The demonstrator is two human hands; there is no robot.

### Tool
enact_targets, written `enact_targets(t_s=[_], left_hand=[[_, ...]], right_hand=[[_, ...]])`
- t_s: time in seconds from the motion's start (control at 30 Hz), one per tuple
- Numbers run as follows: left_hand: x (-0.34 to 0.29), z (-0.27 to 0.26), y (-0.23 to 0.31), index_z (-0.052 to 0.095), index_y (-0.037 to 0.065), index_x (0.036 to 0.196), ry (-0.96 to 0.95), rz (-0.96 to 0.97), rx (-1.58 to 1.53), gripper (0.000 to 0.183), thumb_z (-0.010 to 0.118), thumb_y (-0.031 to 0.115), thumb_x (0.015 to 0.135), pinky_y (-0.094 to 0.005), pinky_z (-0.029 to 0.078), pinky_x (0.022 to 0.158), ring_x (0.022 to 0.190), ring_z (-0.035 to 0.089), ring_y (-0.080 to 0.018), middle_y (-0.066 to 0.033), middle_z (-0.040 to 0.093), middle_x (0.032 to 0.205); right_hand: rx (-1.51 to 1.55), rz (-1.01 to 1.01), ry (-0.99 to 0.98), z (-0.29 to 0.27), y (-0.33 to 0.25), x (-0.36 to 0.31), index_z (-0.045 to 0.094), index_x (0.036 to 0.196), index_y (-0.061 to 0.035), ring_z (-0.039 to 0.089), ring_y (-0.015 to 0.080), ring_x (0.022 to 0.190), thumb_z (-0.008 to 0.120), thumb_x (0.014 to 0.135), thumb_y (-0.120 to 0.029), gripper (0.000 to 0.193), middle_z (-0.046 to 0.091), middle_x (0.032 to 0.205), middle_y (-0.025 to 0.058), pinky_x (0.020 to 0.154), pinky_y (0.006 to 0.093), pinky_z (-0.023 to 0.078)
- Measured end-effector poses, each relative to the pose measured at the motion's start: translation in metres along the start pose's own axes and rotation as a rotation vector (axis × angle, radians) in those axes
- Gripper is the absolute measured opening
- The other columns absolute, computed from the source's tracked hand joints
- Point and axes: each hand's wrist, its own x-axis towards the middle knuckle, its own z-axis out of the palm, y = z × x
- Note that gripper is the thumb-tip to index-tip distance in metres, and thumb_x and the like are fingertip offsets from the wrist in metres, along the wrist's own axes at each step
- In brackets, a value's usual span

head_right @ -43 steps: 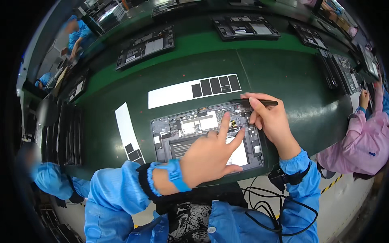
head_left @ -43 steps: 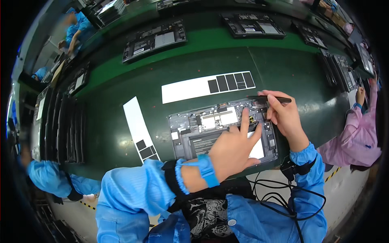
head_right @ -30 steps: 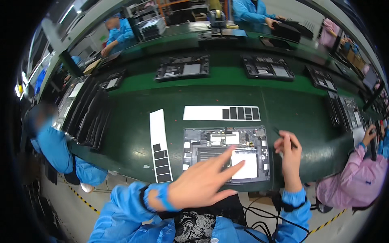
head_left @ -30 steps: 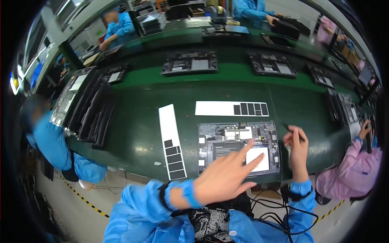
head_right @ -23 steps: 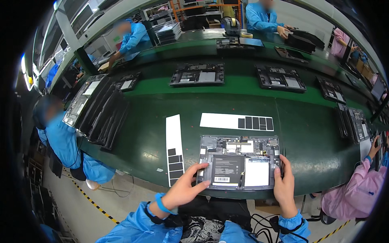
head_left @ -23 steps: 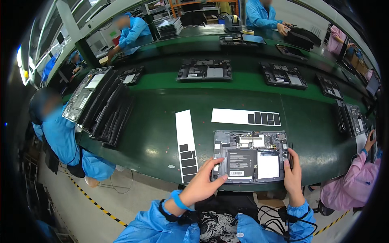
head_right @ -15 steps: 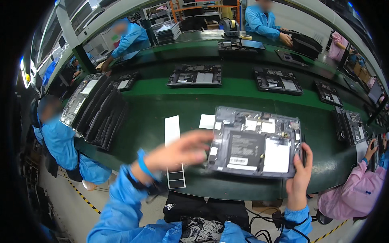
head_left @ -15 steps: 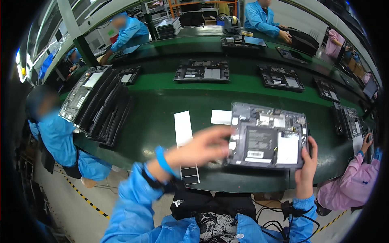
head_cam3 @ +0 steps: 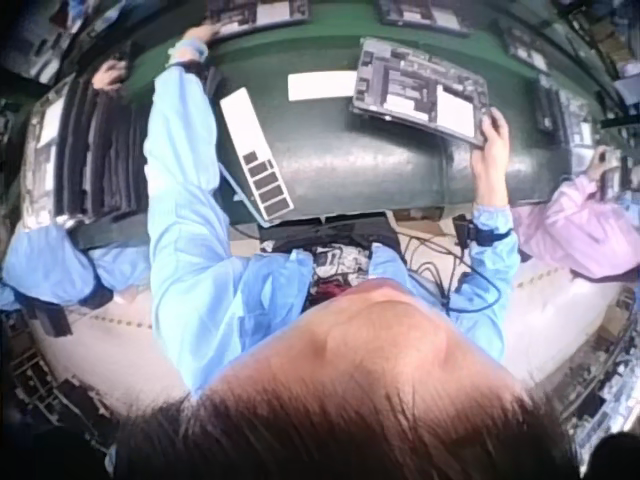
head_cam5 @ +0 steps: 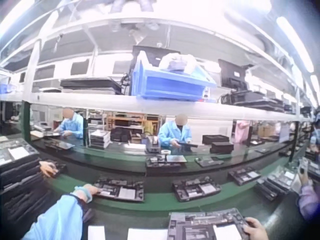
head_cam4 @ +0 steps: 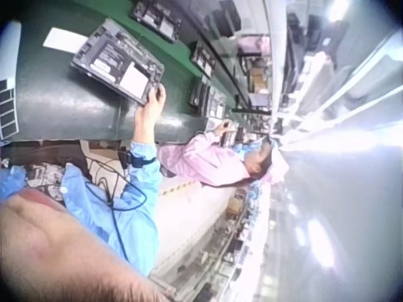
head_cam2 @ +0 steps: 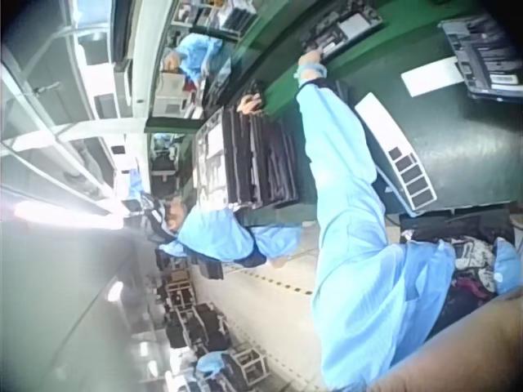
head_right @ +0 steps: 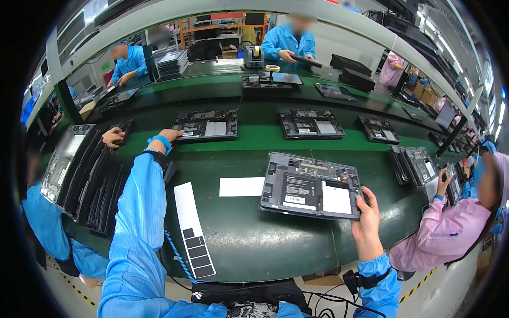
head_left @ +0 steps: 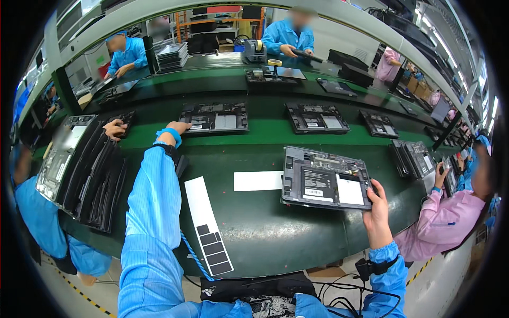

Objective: Assembling internal components of electronic tablets on a factory production line.

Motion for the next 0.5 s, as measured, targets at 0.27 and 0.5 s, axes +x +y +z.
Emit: enact_targets(t_s=[0.27,0.5], left_hand=[[-0.014,-0.054,0.011,0.053,-0.004,0.113,-0.132,0.066,-0.988,0.033,0.057,0.018,0.090,-0.0245,0.055,0.070,0.096,0.059,-0.0350,-0.0174,0.054,0.112],[-0.146,-0.106,0.000,0.053,-0.004,0.111,0.016,0.284,-1.234,0.025,0.053,0.013,0.093,-0.0377,0.054,0.086,0.098,0.058,-0.0264,-0.0151,0.058,0.109]], right_hand=[[-0.047,0.019,-0.108,0.120,0.045,0.066,0.049,0.119,-0.0020,0.057,0.0221,0.095,0.050,0.087,0.007,0.033,0.055,0.109,0.0126,0.082,0.0347,0.050],[-0.463,-0.081,-0.200,0.276,0.152,0.132,0.048,0.122,-0.0017,0.056,0.0225,0.096,0.059,0.085,-0.005,0.038,0.057,0.108,0.0137,0.081,0.0326,0.046]])
